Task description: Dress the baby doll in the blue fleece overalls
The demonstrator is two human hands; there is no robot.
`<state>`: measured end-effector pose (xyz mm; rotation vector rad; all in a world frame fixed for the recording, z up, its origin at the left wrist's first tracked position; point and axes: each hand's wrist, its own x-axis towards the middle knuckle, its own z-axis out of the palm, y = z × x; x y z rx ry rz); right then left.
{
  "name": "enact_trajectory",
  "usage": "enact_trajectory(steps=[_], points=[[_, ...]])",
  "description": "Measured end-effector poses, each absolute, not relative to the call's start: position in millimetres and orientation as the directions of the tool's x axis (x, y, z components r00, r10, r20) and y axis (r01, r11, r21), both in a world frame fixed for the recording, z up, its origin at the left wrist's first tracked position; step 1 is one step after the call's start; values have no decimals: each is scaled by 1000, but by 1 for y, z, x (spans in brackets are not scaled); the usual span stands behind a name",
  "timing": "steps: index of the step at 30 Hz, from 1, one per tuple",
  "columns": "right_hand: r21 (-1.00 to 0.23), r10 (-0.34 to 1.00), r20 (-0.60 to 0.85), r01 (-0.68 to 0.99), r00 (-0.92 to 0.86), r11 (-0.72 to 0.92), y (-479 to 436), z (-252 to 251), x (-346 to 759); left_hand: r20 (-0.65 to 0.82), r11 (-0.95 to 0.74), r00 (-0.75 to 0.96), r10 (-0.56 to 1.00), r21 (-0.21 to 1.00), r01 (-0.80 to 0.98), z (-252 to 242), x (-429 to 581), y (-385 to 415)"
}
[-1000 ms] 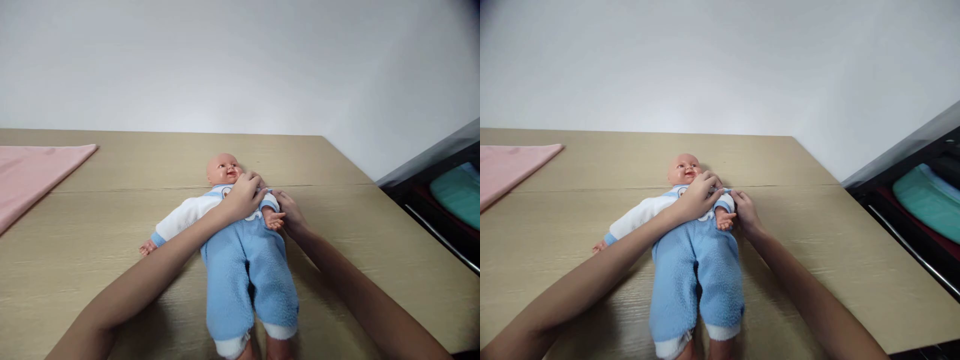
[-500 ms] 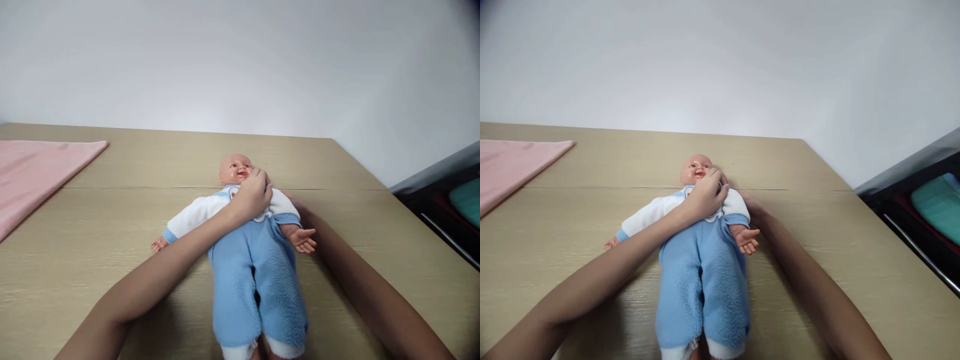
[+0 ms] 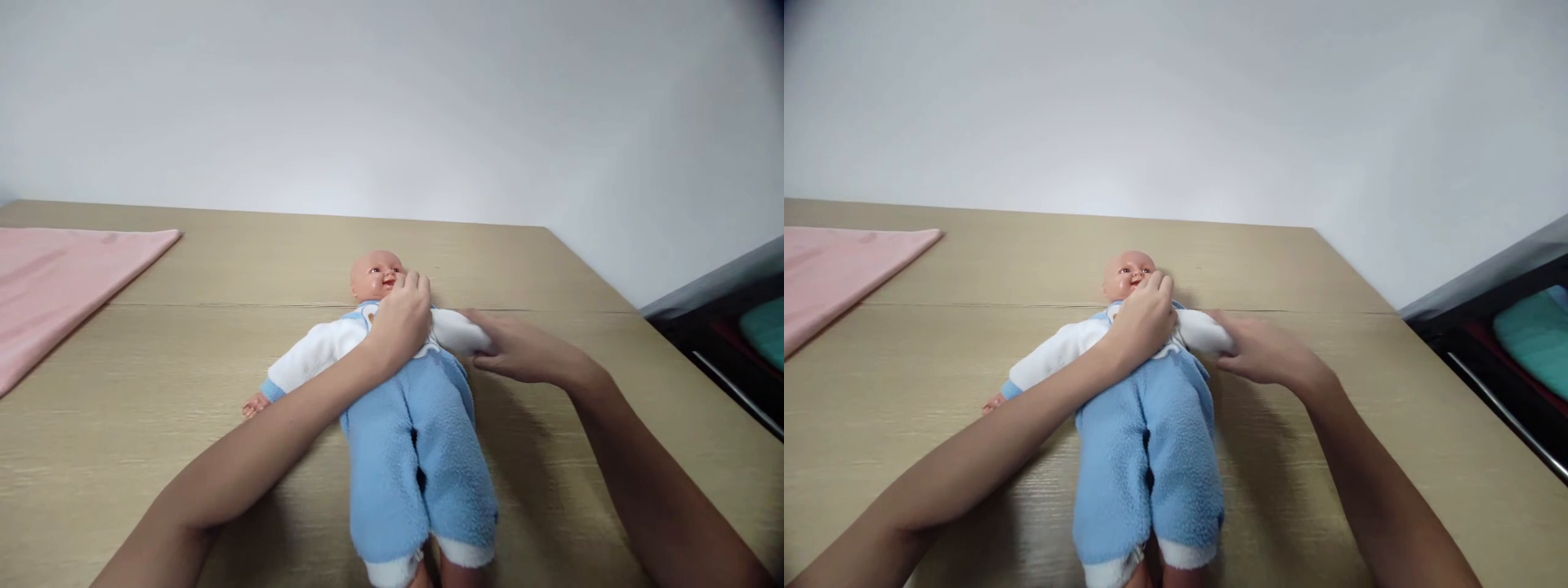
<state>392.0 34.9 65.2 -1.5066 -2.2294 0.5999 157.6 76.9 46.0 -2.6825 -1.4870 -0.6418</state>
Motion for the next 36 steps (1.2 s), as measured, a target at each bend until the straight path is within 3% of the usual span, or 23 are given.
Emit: enact_trajectory(steps=[3,6,15,18,21,26,29,33,36], points=[[-316,905,-102,876,-412,363,36,72,397,332,-510,453,828,109,853,49,155,75],[-265,904,-123,891,-410,368,41,69,397,321,-523,483,814,47,851,48,154,76],[-495,842,-220,800,-492,338,55,50,407,335,-580,514,789,131,804,45,153,76],[-498,852,-210,803,-479,328,64,43,412,350,-617,533,770,194,763,49,150,73],[-415,878,-112,825,-465,384,65,37,411,398,-696,581,710,270,666,54,138,66],[-271,879,294,849,-375,453,23,31,378,540,-754,526,657,490,437,48,83,39],[-409,857,393,772,-332,487,-9,23,354,557,-652,349,754,566,505,30,46,13],[-750,926,281,544,-254,376,-21,9,348,412,-517,315,855,627,583,7,21,-17],[-874,939,190,387,-285,294,-14,1,357,289,-424,312,905,649,632,1,21,-27]])
